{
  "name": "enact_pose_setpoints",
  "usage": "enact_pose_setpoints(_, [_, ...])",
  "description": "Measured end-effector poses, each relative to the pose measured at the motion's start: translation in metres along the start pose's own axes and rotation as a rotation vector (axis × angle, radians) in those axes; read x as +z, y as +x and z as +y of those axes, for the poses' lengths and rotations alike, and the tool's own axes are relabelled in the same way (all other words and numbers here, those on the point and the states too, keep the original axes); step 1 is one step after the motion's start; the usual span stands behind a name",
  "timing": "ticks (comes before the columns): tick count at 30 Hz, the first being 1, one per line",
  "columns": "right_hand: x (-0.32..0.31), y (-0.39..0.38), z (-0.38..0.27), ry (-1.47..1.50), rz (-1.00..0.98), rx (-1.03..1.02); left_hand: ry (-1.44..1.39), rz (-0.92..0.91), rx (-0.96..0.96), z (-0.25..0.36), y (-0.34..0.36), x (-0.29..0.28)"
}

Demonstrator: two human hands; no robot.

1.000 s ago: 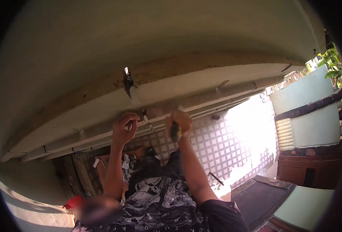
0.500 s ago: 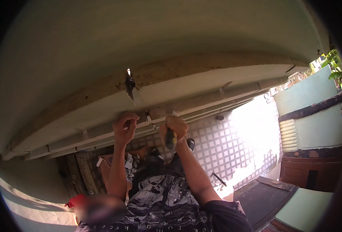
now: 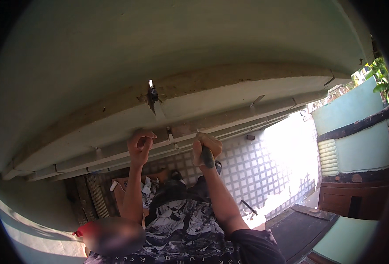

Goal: The user is using a putty knife to patch cracks or holes in a ceiling structure.

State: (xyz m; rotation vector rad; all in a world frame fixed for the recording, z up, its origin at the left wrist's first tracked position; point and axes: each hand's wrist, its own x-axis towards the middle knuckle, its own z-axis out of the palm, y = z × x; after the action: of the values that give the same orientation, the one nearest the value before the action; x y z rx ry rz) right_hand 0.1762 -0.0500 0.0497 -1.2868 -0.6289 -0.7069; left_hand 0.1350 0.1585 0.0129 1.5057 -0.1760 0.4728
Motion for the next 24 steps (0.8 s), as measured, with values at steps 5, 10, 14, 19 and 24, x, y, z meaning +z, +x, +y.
enact_pose_setpoints(5, [0.028, -0.02, -0.007, 0.476, 0.04, 0.201, 0.035, -0.011, -0.02, -0.001, 0.002, 0.002])
enact_pose_setpoints(10, [-0.02, -0.004, 0.014, 0.708, 0.373, 0.495, 0.104, -0.016, -0.014, 0.0, 0.002, -0.003])
enact_pose_setpoints(14, [-0.034, 0.01, 0.01, 0.587, 0.303, 0.468, 0.119, -0.002, 0.035, -0.002, 0.002, 0.0])
enact_pose_setpoints(19, [-0.047, 0.005, 0.015, -0.153, 0.266, 0.291, 0.126, -0.016, 0.028, -0.004, 0.002, 0.0])
enact_pose_setpoints(24, [-0.051, 0.019, 0.0, -0.153, 0.324, 0.592, 0.131, -0.007, 0.055, -0.002, 0.003, 0.002])
